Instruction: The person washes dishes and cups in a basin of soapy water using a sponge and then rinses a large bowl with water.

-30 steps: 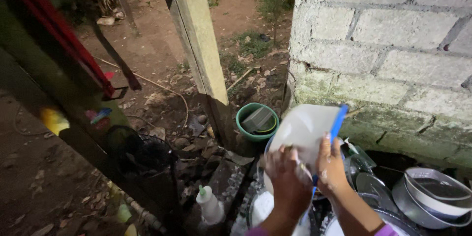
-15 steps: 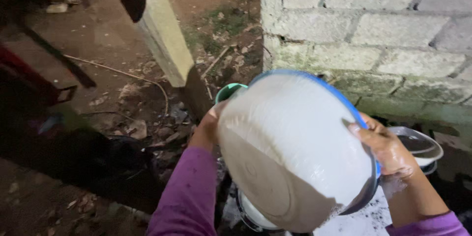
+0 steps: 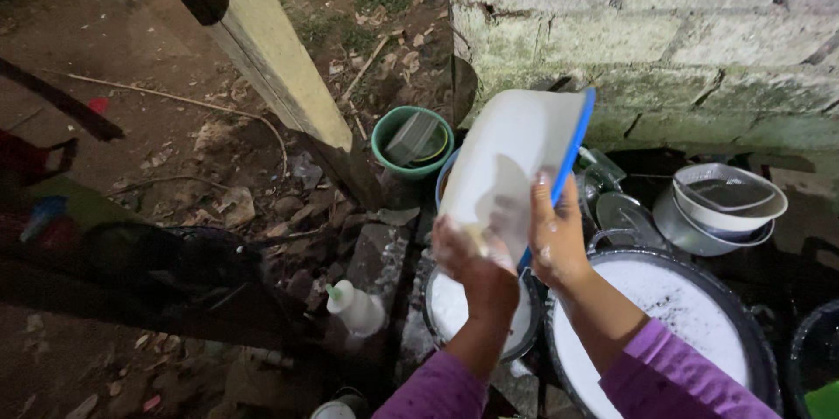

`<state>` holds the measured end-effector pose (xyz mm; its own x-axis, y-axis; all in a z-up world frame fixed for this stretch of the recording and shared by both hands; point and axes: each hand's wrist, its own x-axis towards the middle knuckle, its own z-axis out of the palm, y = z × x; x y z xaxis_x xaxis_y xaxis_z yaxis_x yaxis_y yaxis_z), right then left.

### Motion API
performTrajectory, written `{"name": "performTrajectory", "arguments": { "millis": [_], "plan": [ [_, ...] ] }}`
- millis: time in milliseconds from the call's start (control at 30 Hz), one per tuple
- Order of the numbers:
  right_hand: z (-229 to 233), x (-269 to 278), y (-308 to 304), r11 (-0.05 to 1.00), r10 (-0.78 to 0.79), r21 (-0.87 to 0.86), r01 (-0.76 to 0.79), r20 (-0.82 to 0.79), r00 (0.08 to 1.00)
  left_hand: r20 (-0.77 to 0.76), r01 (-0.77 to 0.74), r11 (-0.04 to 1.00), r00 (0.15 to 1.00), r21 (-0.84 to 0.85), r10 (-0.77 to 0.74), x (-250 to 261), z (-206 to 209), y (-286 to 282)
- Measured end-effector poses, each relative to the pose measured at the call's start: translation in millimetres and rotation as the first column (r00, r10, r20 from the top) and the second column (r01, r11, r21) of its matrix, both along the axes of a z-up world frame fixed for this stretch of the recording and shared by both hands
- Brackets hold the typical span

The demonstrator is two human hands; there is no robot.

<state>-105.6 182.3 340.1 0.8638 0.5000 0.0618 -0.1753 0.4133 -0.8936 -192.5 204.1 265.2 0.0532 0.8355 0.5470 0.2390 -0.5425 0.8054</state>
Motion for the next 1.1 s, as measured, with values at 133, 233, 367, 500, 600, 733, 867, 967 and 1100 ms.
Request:
{"name": "performTrajectory", "arguments": {
  "millis": [133,233,367,500,600,733,867,967,1100],
  "plan": [
    [-6,21,-21,0.961,0.156,-0.251,-0.118,0.135,0.979,-0.136,0.200,0.964,0.975,0.176,-0.178,-13,56,37],
    [19,44,-46,0.964,0.178,-0.182,-0.192,-0.090,0.980,0.404,0.686,0.719,0.692,-0.110,-0.599,1,27,101],
    [41,60,-70,0.988,0.146,0.060,-0.146,-0.001,0.989,0.491,0.811,0.583,0.531,-0.058,-0.690,1,-54,163],
    [45,53,-78,1.000,-0.007,-0.019,0.005,-0.118,0.993,0.727,0.689,0.264,0.683,-0.675,0.075,-7,-86,139],
    [24,35,-55,0.977,-0.155,0.120,0.178,-0.180,0.971,0.672,0.667,0.143,0.671,-0.732,0.311,4,-74,91],
    [-28,-8,-19,0.986,-0.161,0.015,0.163,-0.088,0.983,0.529,0.467,0.615,0.844,-0.635,-0.094,20,-36,31],
    [-73,-48,-20,0.903,0.149,-0.407,0.136,0.594,0.791,0.356,0.497,0.763,0.859,-0.413,-0.367,21,28,60],
    [-84,-58,-39,0.549,0.564,-0.758,0.352,0.647,0.514,0.036,0.319,0.876,0.944,-0.361,-0.329,5,42,101],
    [-75,-31,-55,0.768,0.462,-0.480,0.424,0.874,0.152,0.459,0.497,0.639,0.855,-0.587,-0.242,-26,-25,133]
  ]
}}
